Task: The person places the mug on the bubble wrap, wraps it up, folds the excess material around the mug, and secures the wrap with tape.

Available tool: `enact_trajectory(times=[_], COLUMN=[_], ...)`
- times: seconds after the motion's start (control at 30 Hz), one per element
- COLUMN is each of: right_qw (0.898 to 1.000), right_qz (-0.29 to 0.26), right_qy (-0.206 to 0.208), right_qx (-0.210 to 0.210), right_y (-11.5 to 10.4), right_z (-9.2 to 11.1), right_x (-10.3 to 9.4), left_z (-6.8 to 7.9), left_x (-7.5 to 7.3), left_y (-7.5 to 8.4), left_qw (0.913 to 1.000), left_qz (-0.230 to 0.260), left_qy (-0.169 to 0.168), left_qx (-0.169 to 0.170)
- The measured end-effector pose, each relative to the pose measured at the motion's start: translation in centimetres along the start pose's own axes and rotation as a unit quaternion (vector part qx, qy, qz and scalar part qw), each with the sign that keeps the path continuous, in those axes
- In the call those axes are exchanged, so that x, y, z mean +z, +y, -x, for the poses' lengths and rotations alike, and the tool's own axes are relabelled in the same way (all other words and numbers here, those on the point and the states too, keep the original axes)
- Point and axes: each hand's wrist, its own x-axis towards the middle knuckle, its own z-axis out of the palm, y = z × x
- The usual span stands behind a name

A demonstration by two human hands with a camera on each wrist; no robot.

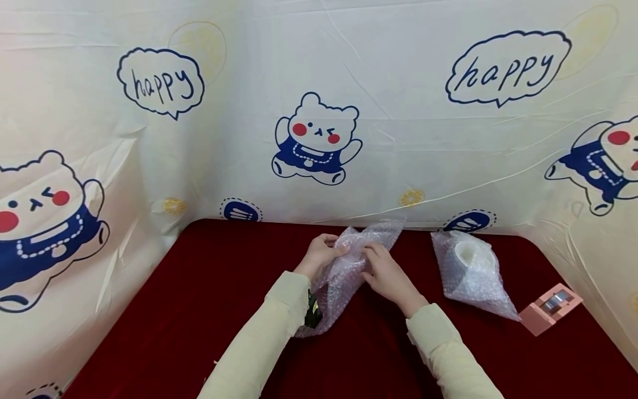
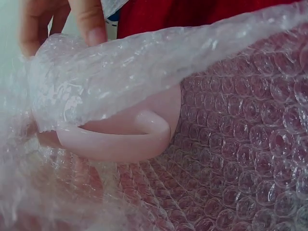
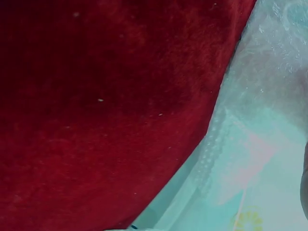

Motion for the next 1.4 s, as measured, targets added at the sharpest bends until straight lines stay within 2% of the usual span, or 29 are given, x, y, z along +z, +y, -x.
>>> enact_trajectory(times=[0.33,0.53,0.9,1.0,1.13,1.2,1.27,1.33,1.4], right_qw=[0.997,0.997,0.990,0.989,0.985,0.980,0.971,0.952,0.925], right_qz=[-0.029,-0.039,-0.119,-0.127,-0.144,-0.154,-0.176,-0.213,-0.251], right_qy=[0.028,0.027,0.023,0.032,0.065,0.086,0.100,0.094,0.071], right_qx=[0.068,0.066,0.067,0.067,0.069,0.087,0.129,0.198,0.278], right_y=[0.4,0.6,1.8,2.0,2.1,2.1,2.2,2.5,2.8], right_z=[0.5,0.5,1.1,1.1,1.1,1.0,0.9,0.7,0.6], right_x=[-0.2,-0.2,-0.5,-0.3,0.0,0.1,0.2,0.2,0.2], left_z=[-0.3,-0.5,-0.3,-0.2,-0.3,-0.3,-0.3,-0.2,-0.2], left_x=[0.6,0.8,1.0,1.1,1.1,1.2,1.3,1.3,1.4], left_y=[0.1,0.1,0.2,0.3,0.3,0.4,0.4,0.5,0.6], left_qw=[0.9995,0.9978,0.9857,0.9837,0.9806,0.9789,0.9789,0.9790,0.9797], left_qz=[-0.026,-0.061,-0.151,-0.164,-0.181,-0.191,-0.193,-0.194,-0.192], left_qy=[0.020,0.025,0.041,0.042,0.047,0.050,0.048,0.047,0.045], left_qx=[-0.003,0.003,0.061,0.061,0.059,0.054,0.047,0.041,0.035])
